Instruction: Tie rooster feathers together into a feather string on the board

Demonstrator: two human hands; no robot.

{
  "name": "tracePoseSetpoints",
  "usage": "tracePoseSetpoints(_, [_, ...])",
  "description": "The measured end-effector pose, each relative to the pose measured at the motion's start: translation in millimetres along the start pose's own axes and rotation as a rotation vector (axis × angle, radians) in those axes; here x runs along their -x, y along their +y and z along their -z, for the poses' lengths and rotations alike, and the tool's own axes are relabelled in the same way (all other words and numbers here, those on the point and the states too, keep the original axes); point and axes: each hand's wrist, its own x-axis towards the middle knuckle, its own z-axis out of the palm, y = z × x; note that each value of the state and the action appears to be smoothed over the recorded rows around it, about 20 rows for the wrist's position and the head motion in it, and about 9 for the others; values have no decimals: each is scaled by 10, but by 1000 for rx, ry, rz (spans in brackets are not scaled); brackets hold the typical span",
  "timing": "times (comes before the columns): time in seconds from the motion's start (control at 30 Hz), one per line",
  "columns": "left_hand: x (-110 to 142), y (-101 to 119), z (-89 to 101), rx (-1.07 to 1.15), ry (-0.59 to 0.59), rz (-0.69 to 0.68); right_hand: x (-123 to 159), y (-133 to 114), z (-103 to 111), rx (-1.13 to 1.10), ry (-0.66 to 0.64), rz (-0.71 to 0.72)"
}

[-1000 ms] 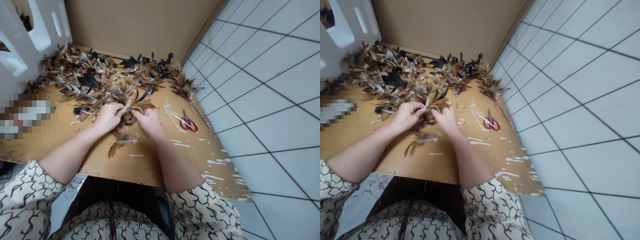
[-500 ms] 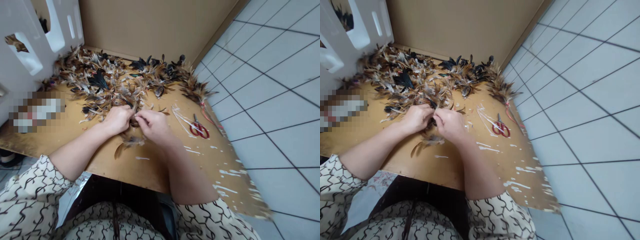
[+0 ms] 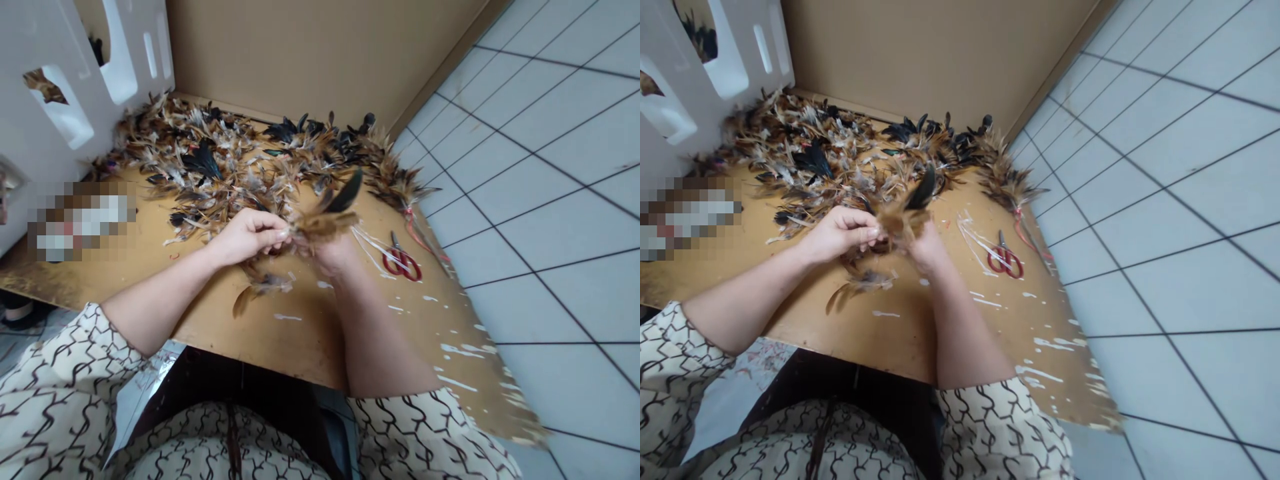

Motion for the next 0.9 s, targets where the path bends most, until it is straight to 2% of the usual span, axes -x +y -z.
tracePoseSetpoints(0.1, [-36, -10, -9, 116, 164, 73, -2, 55, -136, -75, 28, -4])
tracePoseSetpoints(0.17, [-57, -22, -4, 71, 258, 105, 13, 61, -226, -36, 31, 44])
tracePoseSetpoints(0.27, [-63, -48, 16, -197, 359, 81, 59, 33, -327, 154, 52, 113])
tracePoseSetpoints(0.33, [-52, -66, 34, -448, 377, 21, 97, -4, -353, 311, 73, 181])
tracePoseSetpoints(0.43, [-32, -81, 65, -791, 293, -74, 143, -77, -322, 504, 102, 282])
tracePoseSetpoints(0.5, [-25, -78, 89, -931, 166, -135, 161, -132, -262, 566, 96, 300])
tracePoseSetpoints(0.57, [-22, -65, 109, -966, 9, -195, 166, -181, -180, 564, 64, 281])
tracePoseSetpoints(0.67, [-11, -30, 120, -826, -212, -226, 149, -221, -42, 445, -40, 184])
tracePoseSetpoints(0.73, [5, 1, 111, -632, -297, -171, 125, -211, 32, 282, -139, 81])
tracePoseSetpoints(0.8, [22, 32, 90, -403, -292, -78, 94, -169, 64, 79, -206, -20])
tracePoseSetpoints(0.87, [30, 57, 67, -191, -202, 2, 64, -105, 36, -112, -183, -82])
tracePoseSetpoints(0.9, [27, 64, 56, -101, -136, 27, 51, -70, -1, -180, -130, -90])
